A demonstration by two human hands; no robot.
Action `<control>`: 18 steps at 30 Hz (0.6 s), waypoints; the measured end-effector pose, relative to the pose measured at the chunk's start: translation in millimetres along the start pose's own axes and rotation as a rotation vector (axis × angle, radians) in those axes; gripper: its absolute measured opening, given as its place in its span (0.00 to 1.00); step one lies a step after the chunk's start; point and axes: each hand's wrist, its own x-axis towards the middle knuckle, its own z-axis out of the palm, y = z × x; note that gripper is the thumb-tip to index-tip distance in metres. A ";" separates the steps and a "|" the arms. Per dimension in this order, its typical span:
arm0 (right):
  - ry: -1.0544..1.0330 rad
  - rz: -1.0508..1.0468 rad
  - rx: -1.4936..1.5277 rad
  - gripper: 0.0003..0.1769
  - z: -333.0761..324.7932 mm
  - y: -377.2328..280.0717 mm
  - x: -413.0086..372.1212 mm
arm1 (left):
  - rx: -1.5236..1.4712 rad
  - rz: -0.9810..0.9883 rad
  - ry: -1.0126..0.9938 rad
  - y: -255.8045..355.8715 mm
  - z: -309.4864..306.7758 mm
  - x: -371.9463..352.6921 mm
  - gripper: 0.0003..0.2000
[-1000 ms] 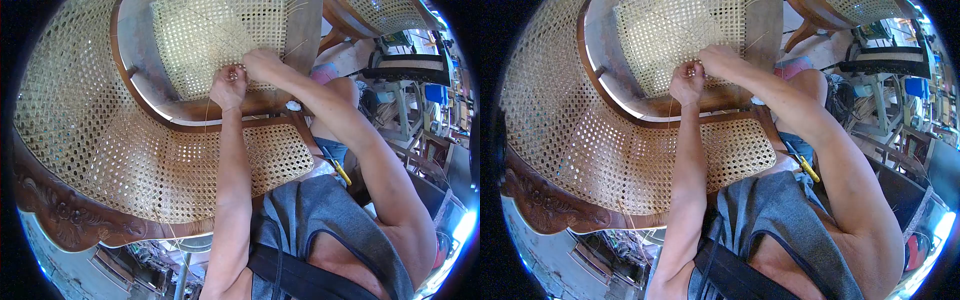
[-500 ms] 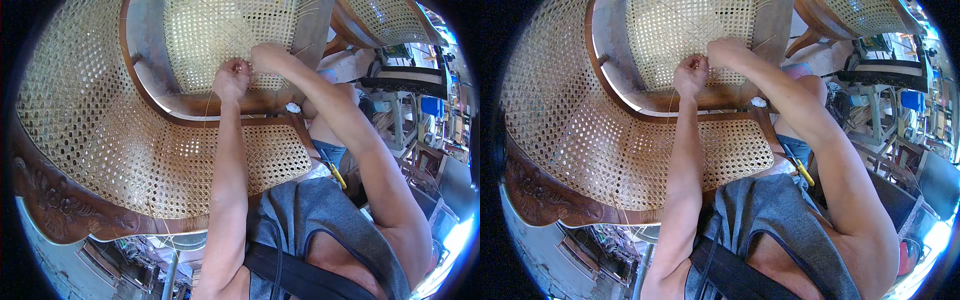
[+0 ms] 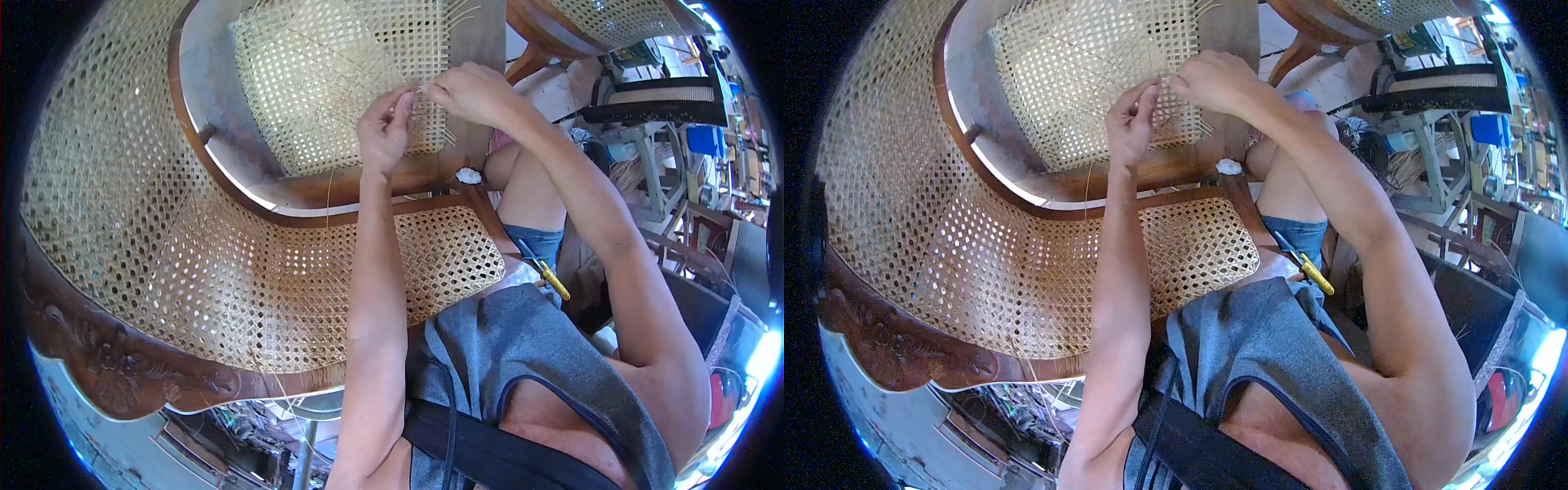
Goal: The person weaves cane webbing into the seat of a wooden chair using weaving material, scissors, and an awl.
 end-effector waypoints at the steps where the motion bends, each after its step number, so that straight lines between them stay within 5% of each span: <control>1: 0.008 0.011 0.007 0.24 3.5 -2.3 2.7 | -0.031 -0.073 0.003 -0.7 -6.0 0.6 0.06; 8: -0.228 0.023 0.048 0.17 32.1 -31.2 28.3 | 0.011 -0.132 0.063 -16.8 -26.8 -3.2 0.07; 18: -0.099 -0.035 0.010 0.12 49.8 -49.5 40.0 | 0.305 -0.061 0.120 -28.2 -24.6 -2.6 0.10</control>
